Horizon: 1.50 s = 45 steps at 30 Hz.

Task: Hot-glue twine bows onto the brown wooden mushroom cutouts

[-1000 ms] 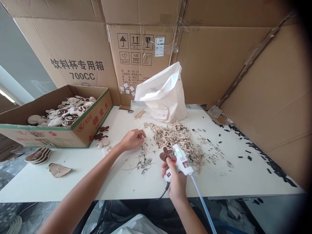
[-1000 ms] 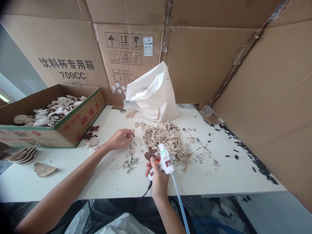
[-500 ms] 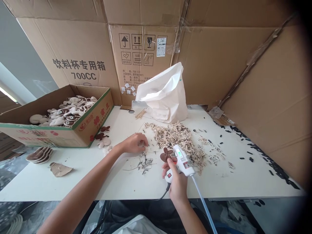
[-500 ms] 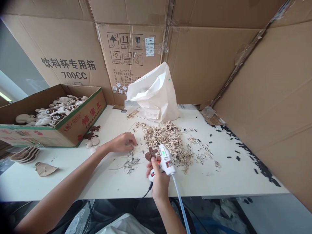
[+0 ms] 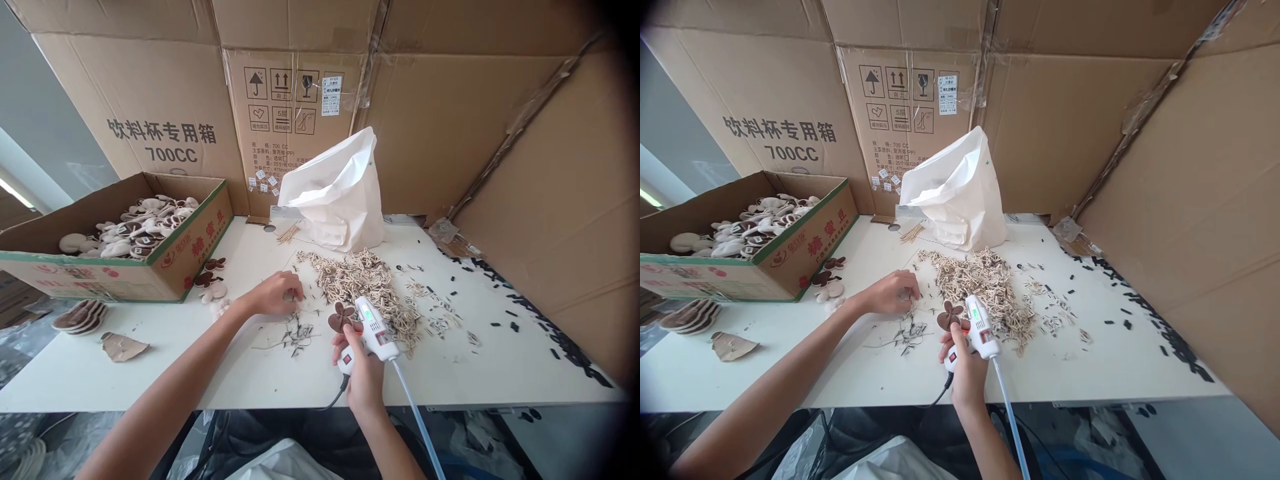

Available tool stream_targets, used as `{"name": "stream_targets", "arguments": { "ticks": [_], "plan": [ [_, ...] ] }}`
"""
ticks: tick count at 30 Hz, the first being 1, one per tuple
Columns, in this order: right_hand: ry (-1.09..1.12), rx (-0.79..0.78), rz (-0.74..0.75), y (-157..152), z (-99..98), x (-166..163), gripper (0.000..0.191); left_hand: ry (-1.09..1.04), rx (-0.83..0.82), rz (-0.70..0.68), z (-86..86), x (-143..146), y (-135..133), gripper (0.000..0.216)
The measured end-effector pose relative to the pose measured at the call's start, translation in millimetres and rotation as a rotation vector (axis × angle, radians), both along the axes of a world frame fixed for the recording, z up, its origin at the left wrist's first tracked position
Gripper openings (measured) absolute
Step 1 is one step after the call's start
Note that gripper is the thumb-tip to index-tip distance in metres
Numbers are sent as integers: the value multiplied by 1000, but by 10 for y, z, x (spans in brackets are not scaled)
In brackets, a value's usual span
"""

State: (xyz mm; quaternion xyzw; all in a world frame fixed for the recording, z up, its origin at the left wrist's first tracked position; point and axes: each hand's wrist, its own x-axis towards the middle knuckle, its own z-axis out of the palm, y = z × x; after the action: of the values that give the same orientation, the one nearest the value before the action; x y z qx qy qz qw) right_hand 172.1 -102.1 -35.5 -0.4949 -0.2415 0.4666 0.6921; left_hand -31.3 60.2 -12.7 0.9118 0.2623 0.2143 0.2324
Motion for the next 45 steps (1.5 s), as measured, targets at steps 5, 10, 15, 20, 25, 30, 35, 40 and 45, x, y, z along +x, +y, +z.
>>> {"name": "stream_targets", "arguments": {
  "ticks": [5, 10, 15, 20, 25, 30, 35, 40, 45],
  "plan": [
    [-2, 4, 0, 5, -22, 2, 37, -15, 16, -9, -4, 14, -5, 14],
    [1, 8, -7, 1, -13, -4, 38, 9, 36, 11, -9, 25, -19, 12],
    [-1, 14, -14, 0, -16, -10, 37, 1, 66, 42, -30, 46, -42, 18],
    [-4, 16, -15, 7, -35, -6, 36, -24, 33, -7, -34, 65, -42, 16],
    [3, 21, -6, 0, -22, -5, 36, -65, -34, 62, -4, 65, -61, 13],
    [5, 16, -13, 4, 2, -8, 36, -164, -217, 118, 55, 84, -98, 10],
    [-18, 9, 23, 13, -34, 4, 37, -366, -396, 120, 111, 101, -92, 10],
    [-85, -25, 119, -10, -116, 28, 40, -513, -599, 142, 142, 83, -77, 36],
    [-207, -76, 244, -47, -54, 15, 46, -566, -651, 245, 144, 69, -64, 29]
  ]
}}
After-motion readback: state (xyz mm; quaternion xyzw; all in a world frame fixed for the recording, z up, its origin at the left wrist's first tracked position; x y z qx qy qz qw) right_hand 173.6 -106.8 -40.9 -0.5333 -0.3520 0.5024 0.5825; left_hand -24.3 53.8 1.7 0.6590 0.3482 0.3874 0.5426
